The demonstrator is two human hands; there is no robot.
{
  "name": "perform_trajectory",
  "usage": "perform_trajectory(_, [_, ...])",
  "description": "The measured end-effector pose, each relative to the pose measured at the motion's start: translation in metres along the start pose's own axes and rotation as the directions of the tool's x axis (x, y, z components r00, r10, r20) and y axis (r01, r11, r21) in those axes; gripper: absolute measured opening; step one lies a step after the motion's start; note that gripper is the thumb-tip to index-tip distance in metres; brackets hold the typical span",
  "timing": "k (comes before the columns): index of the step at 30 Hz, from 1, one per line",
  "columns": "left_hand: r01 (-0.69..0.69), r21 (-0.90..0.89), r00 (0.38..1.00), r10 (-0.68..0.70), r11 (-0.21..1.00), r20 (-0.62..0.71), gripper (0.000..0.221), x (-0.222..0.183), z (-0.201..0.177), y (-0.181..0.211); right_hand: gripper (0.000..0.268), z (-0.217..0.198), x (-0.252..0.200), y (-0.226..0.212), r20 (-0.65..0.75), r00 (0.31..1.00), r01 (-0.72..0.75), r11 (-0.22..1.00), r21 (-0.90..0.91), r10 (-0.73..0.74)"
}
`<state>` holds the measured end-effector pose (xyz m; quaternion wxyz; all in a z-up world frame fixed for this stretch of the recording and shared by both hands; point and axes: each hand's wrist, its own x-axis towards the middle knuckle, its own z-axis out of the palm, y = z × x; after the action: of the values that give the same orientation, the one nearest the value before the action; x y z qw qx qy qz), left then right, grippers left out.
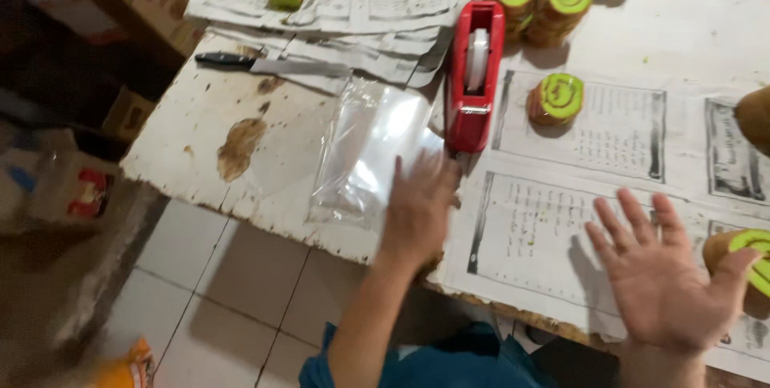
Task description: The person wraps individual green roll cake slices in plastic bags and secures them with adhesive tape.
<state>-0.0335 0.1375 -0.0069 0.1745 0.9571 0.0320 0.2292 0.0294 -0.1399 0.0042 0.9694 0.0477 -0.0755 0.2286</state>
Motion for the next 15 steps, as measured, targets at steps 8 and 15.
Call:
perform_trajectory(8, [0.142, 0.235, 0.989, -0.149, 0.962, 0.013, 0.048, -0.043, 0.032, -0.057, 0.108, -0.014, 0.000, 0.015, -0.379, 0.903, -0.259, 0.449, -0.855, -0.200])
perform_trajectory(15, [0.107, 0.149, 0.956, -0.061, 0.983, -0.286, 0.012, -0.042, 0.053, -0.052, 0.101, -0.011, 0.007, 0.040, -0.441, 0.878, -0.347, 0.389, -0.853, -0.184])
